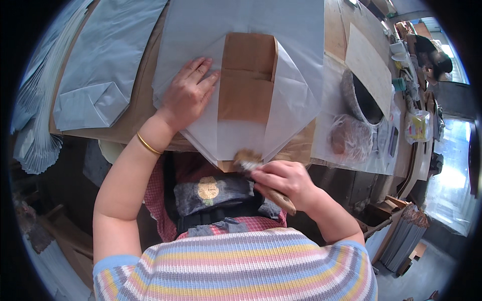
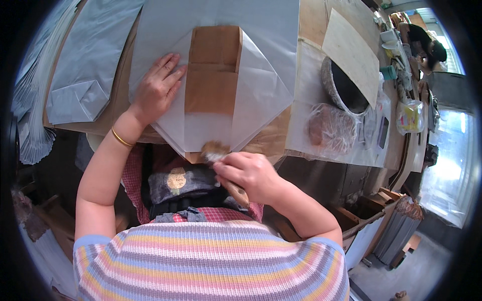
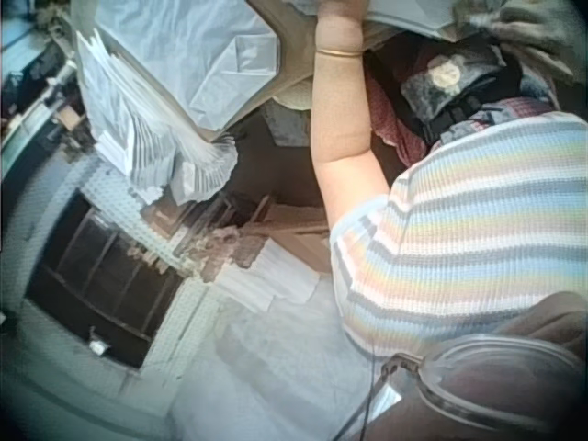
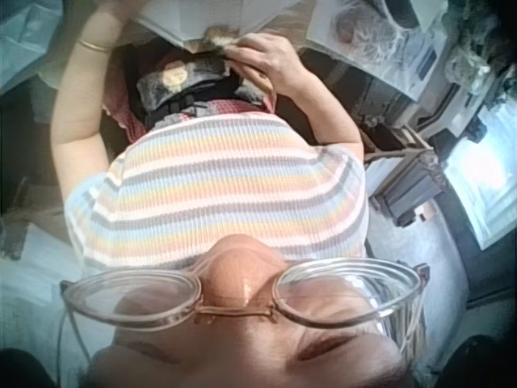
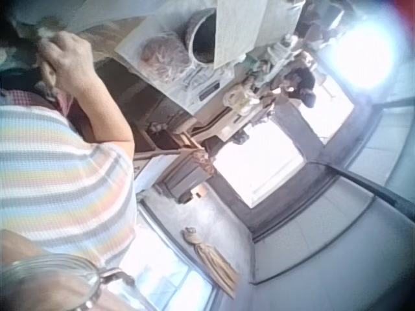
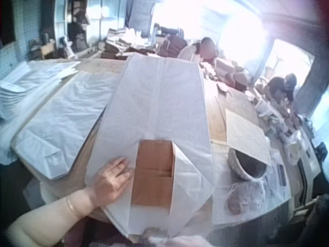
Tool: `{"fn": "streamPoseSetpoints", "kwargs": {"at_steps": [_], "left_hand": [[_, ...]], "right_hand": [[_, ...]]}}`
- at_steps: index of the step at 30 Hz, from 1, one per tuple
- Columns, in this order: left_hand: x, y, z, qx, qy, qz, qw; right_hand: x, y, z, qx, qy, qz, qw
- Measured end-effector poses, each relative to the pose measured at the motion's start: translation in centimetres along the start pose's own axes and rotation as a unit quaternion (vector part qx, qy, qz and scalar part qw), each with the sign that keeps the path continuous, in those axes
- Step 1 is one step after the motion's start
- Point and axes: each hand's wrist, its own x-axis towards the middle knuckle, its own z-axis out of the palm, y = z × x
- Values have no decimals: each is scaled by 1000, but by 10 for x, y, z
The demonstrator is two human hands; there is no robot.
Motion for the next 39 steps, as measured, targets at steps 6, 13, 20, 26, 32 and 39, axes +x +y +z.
{"fn": "streamPoseSetpoints", "kwargs": {"at_steps": [6,13,20,26,32,39], "left_hand": [[-5,4,-6,21,-39,-27,999],[-1,6,-6,14,-56,-30,998],[-3,2,-10,-2,-39,-31,999],[-2,6,-11,-71,13,-94,993],[-5,5,-10,-74,31,-96,992],[-6,4,-10,-96,21,-102,990]], "right_hand": [[29,28,-80,248,144,51,957],[89,122,-84,130,235,299,915],[135,139,-84,60,274,198,939],[153,71,-34,-66,213,-19,975],[161,65,-27,52,139,17,989],[197,89,-27,176,251,279,910]]}}
